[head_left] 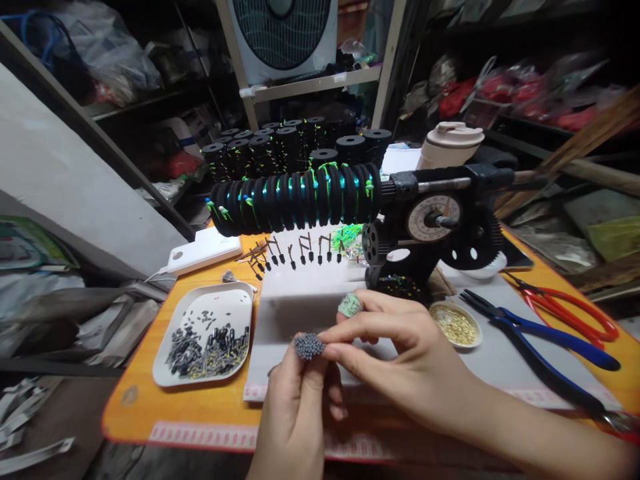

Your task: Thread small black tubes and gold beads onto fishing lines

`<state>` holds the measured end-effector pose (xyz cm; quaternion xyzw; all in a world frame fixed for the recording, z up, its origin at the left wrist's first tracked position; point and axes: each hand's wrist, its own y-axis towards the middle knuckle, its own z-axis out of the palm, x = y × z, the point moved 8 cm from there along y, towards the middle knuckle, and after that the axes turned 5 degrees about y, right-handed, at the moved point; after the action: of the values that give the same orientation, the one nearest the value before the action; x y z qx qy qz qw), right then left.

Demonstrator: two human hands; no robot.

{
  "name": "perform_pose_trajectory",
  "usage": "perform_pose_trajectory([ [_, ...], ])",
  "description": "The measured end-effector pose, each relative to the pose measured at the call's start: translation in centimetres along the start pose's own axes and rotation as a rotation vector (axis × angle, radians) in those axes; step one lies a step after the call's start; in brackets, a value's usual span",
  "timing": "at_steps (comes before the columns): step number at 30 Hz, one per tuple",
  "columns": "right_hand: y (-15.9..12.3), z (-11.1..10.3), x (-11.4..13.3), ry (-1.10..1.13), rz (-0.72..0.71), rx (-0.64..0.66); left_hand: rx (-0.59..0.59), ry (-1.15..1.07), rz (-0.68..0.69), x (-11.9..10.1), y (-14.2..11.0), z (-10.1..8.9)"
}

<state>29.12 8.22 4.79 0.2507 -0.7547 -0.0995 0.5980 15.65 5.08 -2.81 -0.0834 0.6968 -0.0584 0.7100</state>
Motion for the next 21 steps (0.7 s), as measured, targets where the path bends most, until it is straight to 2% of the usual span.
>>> perform_pose_trajectory([
  [3, -0.1, -0.1, 0.7, -0.05, -0.064, -0.026, -0.04, -0.039, 0.019, 0.4, -0.5, 0.4],
  [6, -0.1, -0.2, 1.3, -0.097, -0.104, -0.041, -0.04, -0.223, -0.027, 1.0, -0.7, 1.3],
  [8, -0.1, -0.2, 1.3, -0.098, -0.099, -0.034, -0.037, -0.362, -0.01, 0.8, -0.6, 1.6],
  [13, -0.1, 0.1, 1.3, -0.093, -0.152, 0.038, -0.033, -0.494, 0.057, -0.3, -0.3, 0.7],
  [17, -0.4, 0.5, 1.6, -0.248, -0.281, 0.06, 0.035, -0.524, 0.063, -0.6, -0.3, 0.2],
  [21, -0.8, 1.0, 1.6, -0.355, -0.318, 0.083, 0.147, -0.537, 0.003, -0.2, -0.4, 0.7],
])
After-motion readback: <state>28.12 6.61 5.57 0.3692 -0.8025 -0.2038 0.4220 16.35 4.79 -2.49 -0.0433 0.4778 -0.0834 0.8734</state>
